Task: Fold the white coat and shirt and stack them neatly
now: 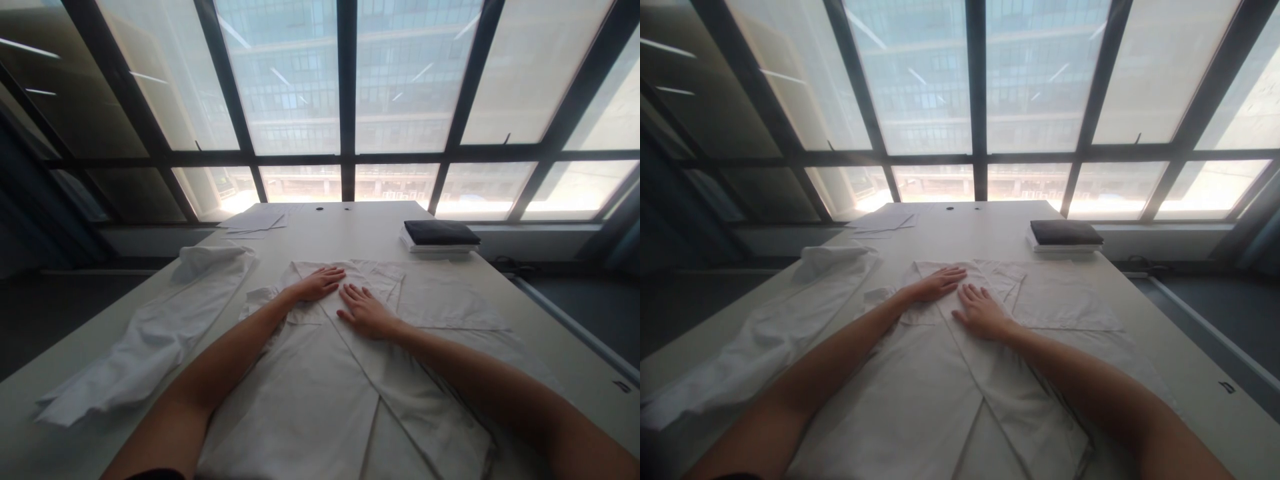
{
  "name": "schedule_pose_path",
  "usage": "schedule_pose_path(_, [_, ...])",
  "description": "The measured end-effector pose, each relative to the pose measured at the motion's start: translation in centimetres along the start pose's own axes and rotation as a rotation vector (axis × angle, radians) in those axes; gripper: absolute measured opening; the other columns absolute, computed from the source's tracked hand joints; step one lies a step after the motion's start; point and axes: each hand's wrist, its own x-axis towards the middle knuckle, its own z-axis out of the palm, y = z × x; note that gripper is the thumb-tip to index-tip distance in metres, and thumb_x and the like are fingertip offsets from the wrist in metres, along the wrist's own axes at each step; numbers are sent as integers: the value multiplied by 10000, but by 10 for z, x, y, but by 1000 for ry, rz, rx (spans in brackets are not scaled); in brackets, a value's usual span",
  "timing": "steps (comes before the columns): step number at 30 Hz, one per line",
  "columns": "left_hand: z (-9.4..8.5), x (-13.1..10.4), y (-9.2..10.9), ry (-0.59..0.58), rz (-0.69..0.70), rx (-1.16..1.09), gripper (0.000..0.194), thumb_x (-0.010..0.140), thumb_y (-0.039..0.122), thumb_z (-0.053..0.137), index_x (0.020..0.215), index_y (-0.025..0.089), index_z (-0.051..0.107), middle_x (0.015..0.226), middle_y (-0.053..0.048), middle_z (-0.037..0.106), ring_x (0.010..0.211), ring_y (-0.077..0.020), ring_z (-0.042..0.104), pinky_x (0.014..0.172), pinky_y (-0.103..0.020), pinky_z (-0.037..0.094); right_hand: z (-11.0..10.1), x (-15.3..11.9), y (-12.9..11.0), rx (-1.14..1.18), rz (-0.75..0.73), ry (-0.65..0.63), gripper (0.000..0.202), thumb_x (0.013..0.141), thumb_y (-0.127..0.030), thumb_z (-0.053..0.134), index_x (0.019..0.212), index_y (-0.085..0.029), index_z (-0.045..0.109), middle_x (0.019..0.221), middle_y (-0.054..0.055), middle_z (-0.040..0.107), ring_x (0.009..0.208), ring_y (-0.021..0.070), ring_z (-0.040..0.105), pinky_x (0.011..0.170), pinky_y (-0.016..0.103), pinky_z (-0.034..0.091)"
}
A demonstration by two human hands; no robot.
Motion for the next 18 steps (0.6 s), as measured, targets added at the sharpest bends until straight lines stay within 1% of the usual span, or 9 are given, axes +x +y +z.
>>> schedule_pose_path(4, [-2, 0, 3, -15, -12, -14, 540, 1036, 462, 314, 1538, 264, 339, 1601, -42, 302, 1493, -236, 228, 1225, -447, 144, 4, 5, 12, -24, 159, 61, 712, 997, -526, 315, 1522, -45, 324, 1603, 191, 257, 1499, 277, 176, 1205, 444, 114])
schedule_pose_path(7, [-3, -1, 5, -15, -17, -18, 532, 1035, 445, 319, 1537, 271, 341, 1602, -34, 300, 1491, -232, 234, 1225, -437, 142, 5, 6, 15, -36, 295, 107, 731, 981, -495, 354, 1511, 6, 315, 1590, 225, 267, 1495, 297, 185, 1203, 450, 111])
schedule_pose_path(10, [-4, -1, 5, -13, -17, -21, 527, 1034, 442, 328, 1535, 278, 345, 1600, -31, 303, 1489, -229, 242, 1225, -429, 146, 7, 6, 16, -42, 344, 135, 730, 970, -455, 378, 1494, 51, 319, 1577, 259, 271, 1489, 314, 195, 1202, 445, 115])
schedule_pose_path(12, [-4, -1, 5, -12, -15, -20, 527, 1033, 438, 334, 1533, 274, 349, 1597, -34, 309, 1488, -229, 245, 1224, -431, 151, 6, 6, 14, -37, 299, 129, 713, 971, -436, 377, 1487, 53, 332, 1574, 260, 280, 1489, 307, 201, 1202, 435, 127])
schedule_pose_path(13, [-4, -1, 5, -10, -13, -20, 526, 1033, 437, 336, 1532, 271, 353, 1595, -36, 314, 1486, -229, 249, 1225, -432, 153, 5, 5, 13, -30, 250, 119, 704, 971, -436, 378, 1488, 40, 338, 1574, 252, 286, 1488, 296, 207, 1204, 428, 134])
schedule_pose_path(18, [-4, -1, 4, 4, -4, -13, 529, 1032, 461, 330, 1522, 266, 375, 1590, -35, 327, 1485, -231, 253, 1226, -425, 155, -4, -1, 6, 30, -144, 21, 698, 980, -494, 381, 1527, -64, 318, 1590, 169, 305, 1491, 231, 216, 1215, 394, 139])
